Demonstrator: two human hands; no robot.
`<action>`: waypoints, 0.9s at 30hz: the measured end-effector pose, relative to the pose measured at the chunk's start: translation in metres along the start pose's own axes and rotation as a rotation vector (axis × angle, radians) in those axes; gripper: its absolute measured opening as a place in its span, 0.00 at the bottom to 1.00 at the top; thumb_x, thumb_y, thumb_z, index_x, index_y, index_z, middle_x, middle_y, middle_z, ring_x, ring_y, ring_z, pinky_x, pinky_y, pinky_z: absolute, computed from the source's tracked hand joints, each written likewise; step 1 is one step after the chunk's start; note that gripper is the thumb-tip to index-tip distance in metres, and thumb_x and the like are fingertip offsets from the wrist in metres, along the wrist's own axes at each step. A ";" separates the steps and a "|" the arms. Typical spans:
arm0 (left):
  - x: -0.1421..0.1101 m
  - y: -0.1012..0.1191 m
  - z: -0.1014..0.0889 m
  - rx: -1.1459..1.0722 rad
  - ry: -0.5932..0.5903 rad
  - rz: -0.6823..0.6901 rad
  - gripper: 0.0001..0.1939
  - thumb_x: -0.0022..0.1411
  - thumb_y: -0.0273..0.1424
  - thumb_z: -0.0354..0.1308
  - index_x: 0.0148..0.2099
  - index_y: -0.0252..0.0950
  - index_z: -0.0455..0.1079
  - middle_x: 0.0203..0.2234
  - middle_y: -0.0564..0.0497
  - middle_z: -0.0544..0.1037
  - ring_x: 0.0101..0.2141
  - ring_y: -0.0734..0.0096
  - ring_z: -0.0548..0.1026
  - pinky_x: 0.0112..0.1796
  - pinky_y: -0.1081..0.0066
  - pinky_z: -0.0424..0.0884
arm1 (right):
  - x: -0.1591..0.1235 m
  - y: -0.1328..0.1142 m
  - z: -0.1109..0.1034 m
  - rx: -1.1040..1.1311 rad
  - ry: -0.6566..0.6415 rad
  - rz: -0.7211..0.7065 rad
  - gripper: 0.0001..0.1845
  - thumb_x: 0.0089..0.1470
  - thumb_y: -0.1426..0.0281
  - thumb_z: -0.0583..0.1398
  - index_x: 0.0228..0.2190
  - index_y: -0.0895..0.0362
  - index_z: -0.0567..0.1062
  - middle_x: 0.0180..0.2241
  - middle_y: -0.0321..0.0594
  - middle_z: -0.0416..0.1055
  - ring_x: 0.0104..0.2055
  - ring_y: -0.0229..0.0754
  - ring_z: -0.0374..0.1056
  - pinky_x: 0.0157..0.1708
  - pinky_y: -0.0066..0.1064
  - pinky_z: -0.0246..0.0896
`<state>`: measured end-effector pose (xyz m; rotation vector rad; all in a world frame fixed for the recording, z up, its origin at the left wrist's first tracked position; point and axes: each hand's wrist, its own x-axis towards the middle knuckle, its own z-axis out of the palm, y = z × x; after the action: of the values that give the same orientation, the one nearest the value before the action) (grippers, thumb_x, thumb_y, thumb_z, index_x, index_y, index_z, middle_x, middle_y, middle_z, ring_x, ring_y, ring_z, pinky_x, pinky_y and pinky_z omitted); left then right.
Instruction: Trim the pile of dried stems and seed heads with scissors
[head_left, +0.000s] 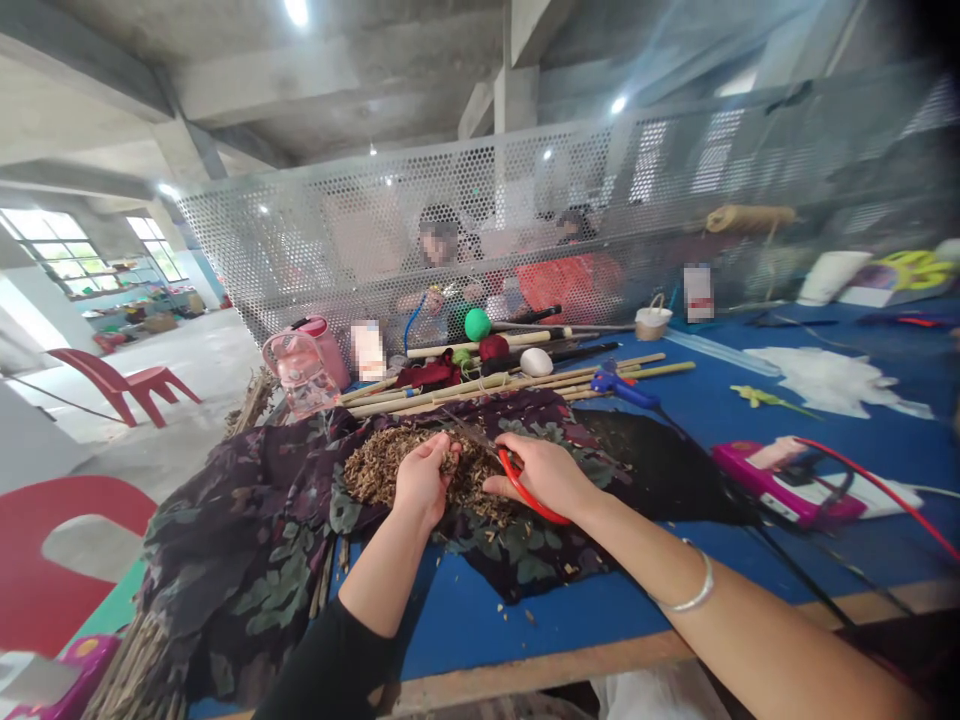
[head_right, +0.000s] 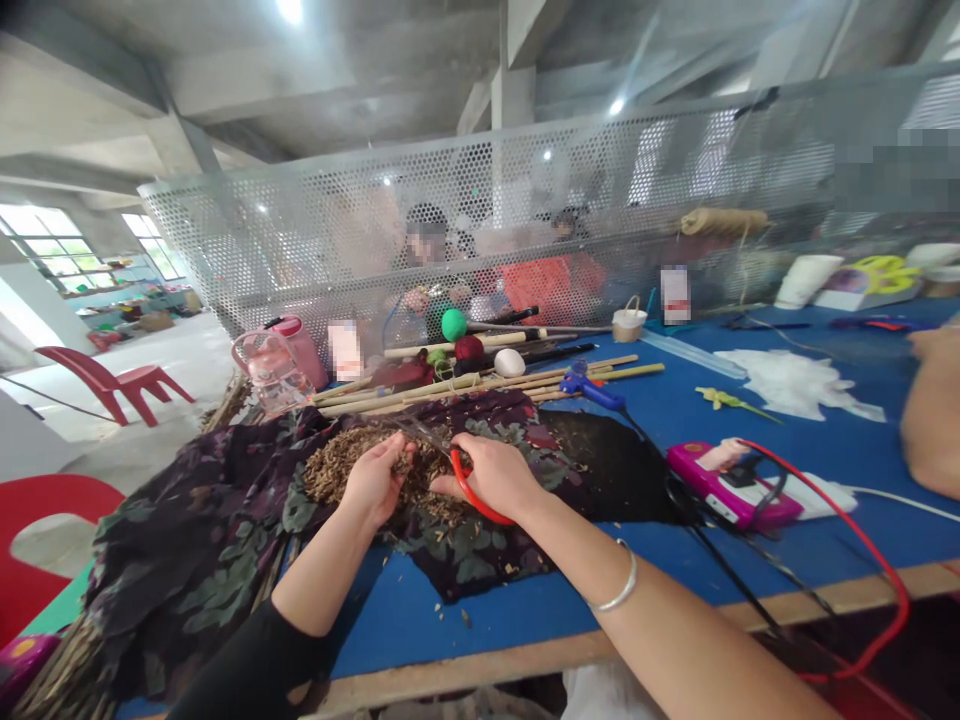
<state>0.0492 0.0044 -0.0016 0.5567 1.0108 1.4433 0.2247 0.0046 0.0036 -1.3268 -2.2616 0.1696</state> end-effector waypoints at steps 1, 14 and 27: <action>-0.001 0.000 0.000 -0.007 -0.022 0.005 0.06 0.48 0.29 0.63 0.31 0.32 0.71 0.21 0.53 0.74 0.22 0.81 0.68 0.25 0.79 0.62 | -0.001 -0.001 0.001 0.011 0.003 -0.015 0.28 0.45 0.51 0.59 0.43 0.55 0.68 0.34 0.41 0.73 0.36 0.45 0.70 0.33 0.31 0.60; -0.007 -0.008 0.004 0.165 -0.149 0.064 0.11 0.40 0.34 0.65 0.24 0.32 0.71 0.21 0.51 0.75 0.22 0.77 0.69 0.27 0.76 0.62 | -0.001 -0.001 0.006 0.053 0.027 -0.106 0.34 0.40 0.47 0.61 0.43 0.58 0.68 0.37 0.46 0.69 0.41 0.48 0.67 0.39 0.35 0.61; -0.005 -0.009 -0.002 0.366 -0.098 0.097 0.12 0.43 0.37 0.62 0.28 0.32 0.72 0.24 0.50 0.76 0.21 0.79 0.67 0.19 0.80 0.54 | -0.002 -0.005 0.005 0.023 -0.023 -0.055 0.25 0.45 0.48 0.58 0.36 0.55 0.70 0.31 0.41 0.72 0.34 0.45 0.69 0.32 0.30 0.59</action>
<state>0.0526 -0.0015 -0.0090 0.9434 1.1905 1.3064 0.2192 0.0013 0.0004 -1.2555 -2.3060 0.1918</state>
